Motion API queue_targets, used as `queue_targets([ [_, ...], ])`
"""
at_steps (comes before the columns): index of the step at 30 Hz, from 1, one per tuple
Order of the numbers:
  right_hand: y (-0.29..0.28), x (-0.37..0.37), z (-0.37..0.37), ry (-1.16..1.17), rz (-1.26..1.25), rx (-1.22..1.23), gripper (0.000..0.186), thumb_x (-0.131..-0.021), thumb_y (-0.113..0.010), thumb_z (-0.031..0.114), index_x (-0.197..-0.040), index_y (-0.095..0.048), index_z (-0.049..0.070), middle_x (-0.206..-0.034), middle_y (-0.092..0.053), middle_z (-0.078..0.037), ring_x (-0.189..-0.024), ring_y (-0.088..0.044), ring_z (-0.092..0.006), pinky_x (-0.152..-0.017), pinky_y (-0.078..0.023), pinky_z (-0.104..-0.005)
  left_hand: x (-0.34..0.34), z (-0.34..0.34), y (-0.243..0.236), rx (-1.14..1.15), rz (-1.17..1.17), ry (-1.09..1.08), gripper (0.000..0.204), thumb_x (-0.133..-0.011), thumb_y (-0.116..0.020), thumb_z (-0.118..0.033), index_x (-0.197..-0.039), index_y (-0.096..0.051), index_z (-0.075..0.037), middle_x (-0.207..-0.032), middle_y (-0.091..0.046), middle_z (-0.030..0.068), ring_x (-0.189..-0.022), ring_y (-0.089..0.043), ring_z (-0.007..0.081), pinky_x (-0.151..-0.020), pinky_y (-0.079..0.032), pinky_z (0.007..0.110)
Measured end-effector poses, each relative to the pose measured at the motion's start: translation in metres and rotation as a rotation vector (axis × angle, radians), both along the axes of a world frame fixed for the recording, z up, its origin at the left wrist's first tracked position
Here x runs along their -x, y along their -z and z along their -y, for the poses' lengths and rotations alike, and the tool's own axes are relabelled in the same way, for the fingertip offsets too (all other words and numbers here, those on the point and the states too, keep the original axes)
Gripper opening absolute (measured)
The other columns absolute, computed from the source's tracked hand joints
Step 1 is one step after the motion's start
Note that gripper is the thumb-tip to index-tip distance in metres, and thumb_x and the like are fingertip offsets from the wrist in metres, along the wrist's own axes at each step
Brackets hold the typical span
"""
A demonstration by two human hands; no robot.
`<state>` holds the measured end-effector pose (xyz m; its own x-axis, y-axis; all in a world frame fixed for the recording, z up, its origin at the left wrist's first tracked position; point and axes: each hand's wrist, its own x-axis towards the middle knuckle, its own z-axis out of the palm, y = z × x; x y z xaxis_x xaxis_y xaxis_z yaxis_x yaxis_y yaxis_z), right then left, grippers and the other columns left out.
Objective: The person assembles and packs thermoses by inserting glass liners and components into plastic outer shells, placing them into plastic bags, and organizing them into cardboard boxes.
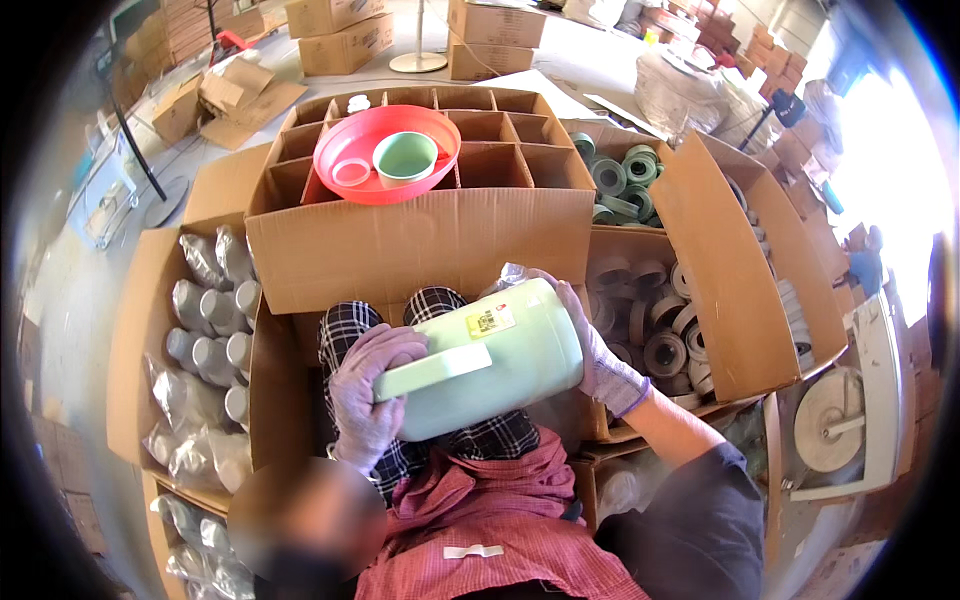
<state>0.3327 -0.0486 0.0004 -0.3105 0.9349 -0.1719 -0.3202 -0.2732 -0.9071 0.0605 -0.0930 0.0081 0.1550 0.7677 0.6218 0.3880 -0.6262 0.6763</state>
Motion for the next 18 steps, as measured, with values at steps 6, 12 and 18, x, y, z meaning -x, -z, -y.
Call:
queue_targets([
  [6, -0.049, 0.0, -0.02, -0.209, 0.432, -0.789, 0.09, -0.089, -0.044, 0.07, -0.15, -0.032, 0.005, -0.155, -0.018, -0.022, -0.144, -0.024, -0.0363, -0.115, -0.023, -0.0469, 0.023, -0.001, 0.02, 0.863, 0.799, 0.115, 0.027, -0.093, -0.058, -0.013, -0.109, -0.066, 0.007, -0.102, -0.071, 0.0116, -0.094, -0.067, 0.0158, -0.089, -0.051, 0.027],
  [12, -0.088, 0.042, -0.046, -0.506, 0.422, -1.112, 0.086, -0.07, -0.07, 0.056, -0.137, -0.051, 0.005, -0.151, -0.03, -0.025, -0.142, -0.027, -0.0407, -0.114, -0.022, -0.0496, 0.049, 0.004, 0.013, 0.618, 0.808, -0.104, 0.028, -0.093, -0.056, -0.013, -0.108, -0.067, 0.007, -0.099, -0.071, 0.0111, -0.09, -0.067, 0.0166, -0.084, -0.052, 0.028],
  [18, -0.078, 0.127, -0.169, 0.015, 0.742, -1.107, 0.077, -0.079, -0.07, 0.049, -0.14, -0.048, 0.005, -0.138, -0.051, -0.022, -0.127, -0.05, -0.0349, -0.113, -0.029, -0.0459, 0.102, 0.022, 0.022, 0.207, 0.388, -0.642, 0.026, -0.088, -0.061, -0.015, -0.105, -0.068, 0.002, -0.1, -0.071, 0.0116, -0.093, -0.069, 0.0214, -0.081, -0.055, 0.031],
])
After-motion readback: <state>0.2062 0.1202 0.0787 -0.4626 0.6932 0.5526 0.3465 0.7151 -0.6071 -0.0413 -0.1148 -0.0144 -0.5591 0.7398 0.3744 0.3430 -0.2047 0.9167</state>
